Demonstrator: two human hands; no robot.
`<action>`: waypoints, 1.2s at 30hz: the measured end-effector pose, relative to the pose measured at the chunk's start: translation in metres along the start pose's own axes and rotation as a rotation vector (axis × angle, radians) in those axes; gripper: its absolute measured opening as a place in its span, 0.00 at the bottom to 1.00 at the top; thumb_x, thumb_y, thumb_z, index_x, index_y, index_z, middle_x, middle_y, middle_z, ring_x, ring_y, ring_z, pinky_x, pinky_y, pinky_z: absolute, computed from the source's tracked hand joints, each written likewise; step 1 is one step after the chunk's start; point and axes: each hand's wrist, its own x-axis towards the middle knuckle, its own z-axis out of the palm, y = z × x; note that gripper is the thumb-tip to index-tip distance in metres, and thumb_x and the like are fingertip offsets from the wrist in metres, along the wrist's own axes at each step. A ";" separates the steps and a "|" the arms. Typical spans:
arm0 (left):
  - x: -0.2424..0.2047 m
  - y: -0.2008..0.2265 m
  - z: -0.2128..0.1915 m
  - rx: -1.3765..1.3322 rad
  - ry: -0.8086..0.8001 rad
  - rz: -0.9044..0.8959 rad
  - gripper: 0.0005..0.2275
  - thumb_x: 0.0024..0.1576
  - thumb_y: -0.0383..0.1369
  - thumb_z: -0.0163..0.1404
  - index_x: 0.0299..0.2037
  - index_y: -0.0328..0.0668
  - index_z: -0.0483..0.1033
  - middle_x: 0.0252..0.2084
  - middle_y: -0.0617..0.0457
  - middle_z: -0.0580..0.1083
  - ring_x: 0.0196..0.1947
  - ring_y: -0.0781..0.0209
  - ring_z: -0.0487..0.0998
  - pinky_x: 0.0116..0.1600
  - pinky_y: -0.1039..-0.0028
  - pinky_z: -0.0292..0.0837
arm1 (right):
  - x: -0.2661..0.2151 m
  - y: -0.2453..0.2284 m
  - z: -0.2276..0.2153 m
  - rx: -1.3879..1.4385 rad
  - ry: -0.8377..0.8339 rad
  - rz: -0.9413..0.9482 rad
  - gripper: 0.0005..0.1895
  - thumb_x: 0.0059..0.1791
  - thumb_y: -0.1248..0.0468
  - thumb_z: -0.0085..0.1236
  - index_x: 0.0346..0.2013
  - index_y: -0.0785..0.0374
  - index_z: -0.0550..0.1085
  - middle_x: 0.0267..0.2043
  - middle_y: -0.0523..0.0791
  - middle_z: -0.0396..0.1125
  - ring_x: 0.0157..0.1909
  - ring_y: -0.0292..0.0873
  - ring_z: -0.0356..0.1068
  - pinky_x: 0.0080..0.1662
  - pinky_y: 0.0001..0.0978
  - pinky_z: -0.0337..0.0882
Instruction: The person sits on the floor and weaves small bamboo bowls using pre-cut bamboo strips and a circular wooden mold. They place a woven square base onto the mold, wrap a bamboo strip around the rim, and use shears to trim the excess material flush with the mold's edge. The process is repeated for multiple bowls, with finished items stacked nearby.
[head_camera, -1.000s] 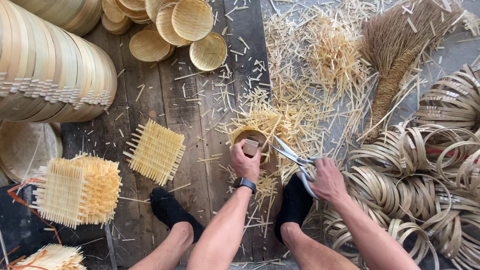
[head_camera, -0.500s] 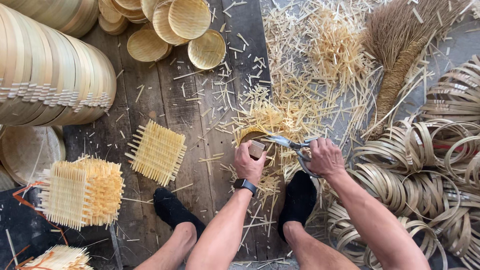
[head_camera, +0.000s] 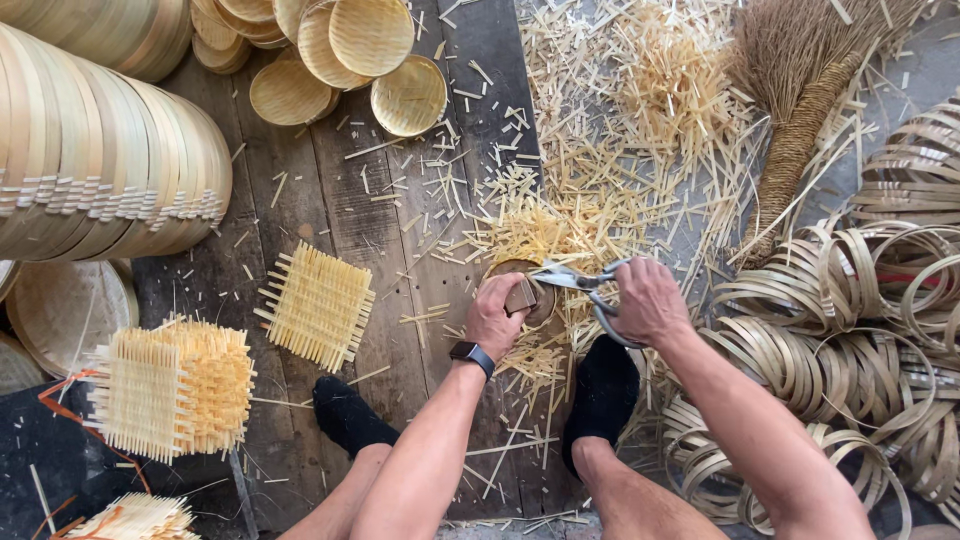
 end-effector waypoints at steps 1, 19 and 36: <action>0.000 0.000 0.000 0.001 -0.028 0.005 0.26 0.44 0.20 0.62 0.55 0.47 0.73 0.51 0.47 0.77 0.55 0.46 0.77 0.60 0.62 0.73 | 0.001 -0.001 0.001 0.018 -0.067 0.040 0.29 0.41 0.41 0.54 0.30 0.68 0.74 0.23 0.49 0.66 0.24 0.43 0.64 0.26 0.35 0.68; -0.013 0.019 0.012 0.008 0.104 -0.176 0.28 0.45 0.27 0.62 0.57 0.40 0.66 0.51 0.42 0.76 0.51 0.43 0.79 0.56 0.60 0.76 | -0.008 0.024 0.029 0.012 -0.314 0.084 0.11 0.51 0.59 0.48 0.37 0.64 0.73 0.33 0.49 0.68 0.31 0.41 0.66 0.34 0.35 0.72; 0.000 0.012 -0.012 -0.021 -0.216 -0.040 0.24 0.44 0.21 0.52 0.55 0.41 0.73 0.54 0.42 0.76 0.56 0.46 0.77 0.65 0.64 0.71 | -0.001 0.024 0.009 -0.043 -0.137 -0.036 0.32 0.43 0.37 0.53 0.34 0.67 0.73 0.26 0.50 0.67 0.26 0.43 0.66 0.27 0.35 0.70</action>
